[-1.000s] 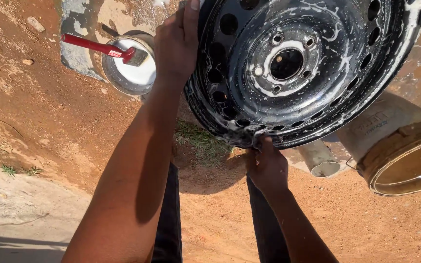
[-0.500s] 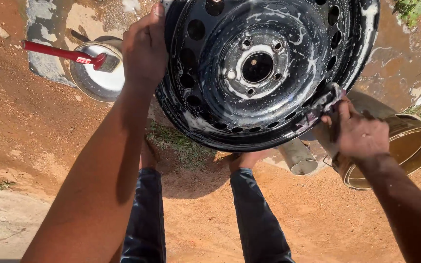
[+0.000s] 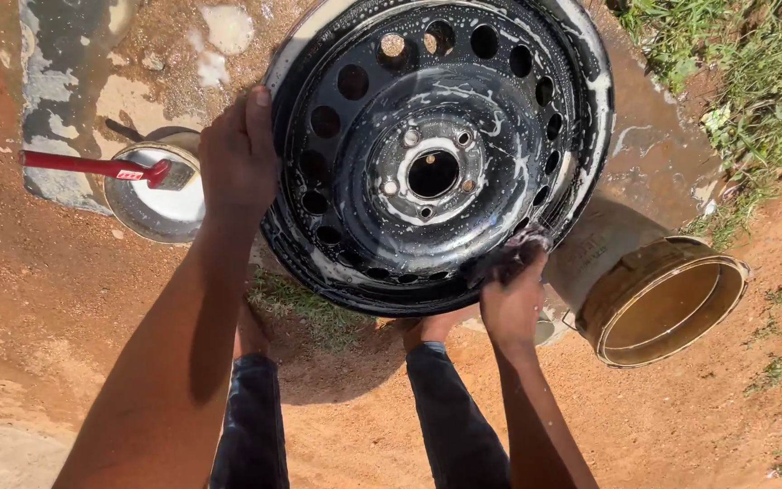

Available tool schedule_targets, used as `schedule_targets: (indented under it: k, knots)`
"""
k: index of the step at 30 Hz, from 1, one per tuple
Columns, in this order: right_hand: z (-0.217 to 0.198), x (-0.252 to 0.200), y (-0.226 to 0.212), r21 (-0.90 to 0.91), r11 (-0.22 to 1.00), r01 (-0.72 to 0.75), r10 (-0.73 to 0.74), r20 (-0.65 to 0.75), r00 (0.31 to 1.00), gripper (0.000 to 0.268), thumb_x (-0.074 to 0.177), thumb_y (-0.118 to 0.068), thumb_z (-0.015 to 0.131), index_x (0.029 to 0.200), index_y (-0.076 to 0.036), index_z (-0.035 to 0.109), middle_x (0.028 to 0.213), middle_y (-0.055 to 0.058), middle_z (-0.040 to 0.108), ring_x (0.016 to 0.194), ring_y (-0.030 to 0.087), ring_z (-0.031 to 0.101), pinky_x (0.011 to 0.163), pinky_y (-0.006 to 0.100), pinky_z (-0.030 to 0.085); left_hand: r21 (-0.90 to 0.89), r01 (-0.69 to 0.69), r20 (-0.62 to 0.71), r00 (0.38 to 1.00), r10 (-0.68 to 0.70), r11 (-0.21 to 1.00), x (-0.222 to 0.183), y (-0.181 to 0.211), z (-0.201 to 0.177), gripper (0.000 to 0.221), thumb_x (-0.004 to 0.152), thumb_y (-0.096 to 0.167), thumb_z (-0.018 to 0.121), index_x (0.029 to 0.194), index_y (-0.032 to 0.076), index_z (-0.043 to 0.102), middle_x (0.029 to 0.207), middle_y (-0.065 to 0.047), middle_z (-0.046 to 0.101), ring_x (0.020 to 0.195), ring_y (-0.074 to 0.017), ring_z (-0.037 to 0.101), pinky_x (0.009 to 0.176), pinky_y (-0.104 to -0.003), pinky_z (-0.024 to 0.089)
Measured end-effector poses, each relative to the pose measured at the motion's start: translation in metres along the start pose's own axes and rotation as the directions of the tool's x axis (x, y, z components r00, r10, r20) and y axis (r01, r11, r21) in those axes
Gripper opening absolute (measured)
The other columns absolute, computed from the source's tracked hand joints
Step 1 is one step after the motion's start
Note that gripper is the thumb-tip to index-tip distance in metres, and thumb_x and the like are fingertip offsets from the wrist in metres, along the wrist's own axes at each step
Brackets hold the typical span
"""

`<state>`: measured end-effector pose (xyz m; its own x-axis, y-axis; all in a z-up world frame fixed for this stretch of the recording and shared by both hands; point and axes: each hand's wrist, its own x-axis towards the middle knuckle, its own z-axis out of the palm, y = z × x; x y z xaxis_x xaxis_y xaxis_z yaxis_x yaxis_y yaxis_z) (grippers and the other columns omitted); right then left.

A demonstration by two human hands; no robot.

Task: Cleaning a black car rim with soap and water using a brush and cloth.

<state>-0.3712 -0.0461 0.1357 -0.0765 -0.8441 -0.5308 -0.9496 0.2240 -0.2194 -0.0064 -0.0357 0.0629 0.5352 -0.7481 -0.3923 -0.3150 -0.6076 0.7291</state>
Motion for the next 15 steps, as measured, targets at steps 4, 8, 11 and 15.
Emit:
schedule_targets:
  k: [4, 8, 11, 15]
  knots:
    - [-0.036, 0.093, -0.026, -0.105, 0.991, 0.088, -0.092, -0.032, 0.995, 0.066, 0.088, -0.006, 0.061, 0.151, 0.001, 0.043, 0.11, 0.022, 0.074, 0.103, 0.041, 0.069, 0.097, 0.049, 0.052, 0.049, 0.051, -0.004, 0.999, -0.051, 0.997, 0.0, -0.005, 0.0, 0.051, 0.114, 0.041, 0.041, 0.112, 0.002, 0.073, 0.085, -0.026, 0.07, 0.082, -0.0473, 0.069, 0.072, -0.054, 0.05]
    - [-0.035, 0.147, -0.104, -0.197, 0.925, 0.326, -0.358, -0.159, 0.92, 0.063, 0.08, 0.0, 0.06, 0.143, -0.003, 0.061, 0.134, 0.02, 0.069, 0.126, 0.045, 0.05, 0.113, 0.052, 0.036, 0.077, 0.13, 0.018, 0.991, -0.132, 0.988, 0.002, 0.001, -0.002, 0.05, 0.112, 0.039, 0.043, 0.107, 0.001, 0.073, 0.086, -0.028, 0.07, 0.084, -0.049, 0.069, 0.074, -0.057, 0.051]
    - [-0.004, 0.155, -0.164, -0.124, 0.823, 0.555, -0.568, -0.158, 0.808, 0.051, 0.088, -0.004, 0.066, 0.14, -0.001, 0.062, 0.147, 0.024, 0.057, 0.14, 0.05, 0.038, 0.114, 0.062, 0.029, 0.103, -0.001, -0.031, 1.0, 0.004, 0.995, 0.001, -0.008, 0.004, 0.05, 0.114, 0.037, 0.042, 0.109, 0.0, 0.074, 0.089, -0.028, 0.07, 0.086, -0.0504, 0.068, 0.076, -0.058, 0.051]
    - [0.034, 0.119, -0.235, -0.089, 0.66, 0.746, -0.75, -0.126, 0.649, 0.035, 0.093, -0.023, 0.074, 0.12, -0.002, 0.064, 0.132, 0.02, 0.061, 0.134, 0.044, 0.05, 0.116, 0.072, 0.024, 0.037, -0.003, 0.006, 1.0, 0.003, 0.999, -0.001, 0.002, -0.002, 0.05, 0.113, 0.037, 0.039, 0.11, -0.001, 0.072, 0.087, -0.027, 0.07, 0.083, -0.0482, 0.069, 0.073, -0.056, 0.051]
